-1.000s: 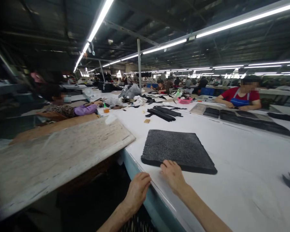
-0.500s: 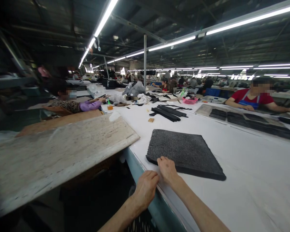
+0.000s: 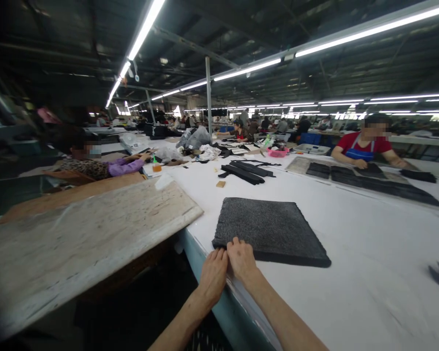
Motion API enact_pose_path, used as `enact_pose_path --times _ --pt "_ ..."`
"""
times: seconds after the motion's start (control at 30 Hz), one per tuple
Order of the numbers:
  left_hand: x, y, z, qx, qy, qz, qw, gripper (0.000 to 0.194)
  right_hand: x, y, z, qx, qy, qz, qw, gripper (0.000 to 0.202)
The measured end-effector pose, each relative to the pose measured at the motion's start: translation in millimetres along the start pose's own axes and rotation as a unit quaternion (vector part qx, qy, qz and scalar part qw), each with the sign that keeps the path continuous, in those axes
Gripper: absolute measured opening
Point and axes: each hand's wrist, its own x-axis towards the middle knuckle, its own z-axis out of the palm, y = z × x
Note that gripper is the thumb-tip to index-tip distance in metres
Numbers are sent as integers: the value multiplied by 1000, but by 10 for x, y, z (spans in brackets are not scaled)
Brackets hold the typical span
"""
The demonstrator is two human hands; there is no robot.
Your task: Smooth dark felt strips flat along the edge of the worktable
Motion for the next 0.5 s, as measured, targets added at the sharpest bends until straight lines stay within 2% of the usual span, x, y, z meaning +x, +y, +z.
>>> enact_pose_path --times 0.13,0.23,0.3,0.37,0.5 --pt "42 -23 -49 29 -5 12 999 40 121 79 -20 100 39 84 991 18" --pt "74 -65 -9 65 -1 25 998 51 182 388 -47 193 99 179 960 21" --pt "81 -92 34 77 0 28 997 54 130 739 -95 267 143 241 922 26" --pt "77 -110 62 83 0 31 996 55 -32 1167 -187 340 189 292 874 28" --pt "60 -110 42 86 -8 39 995 52 -655 2012 -528 440 299 356 769 33"
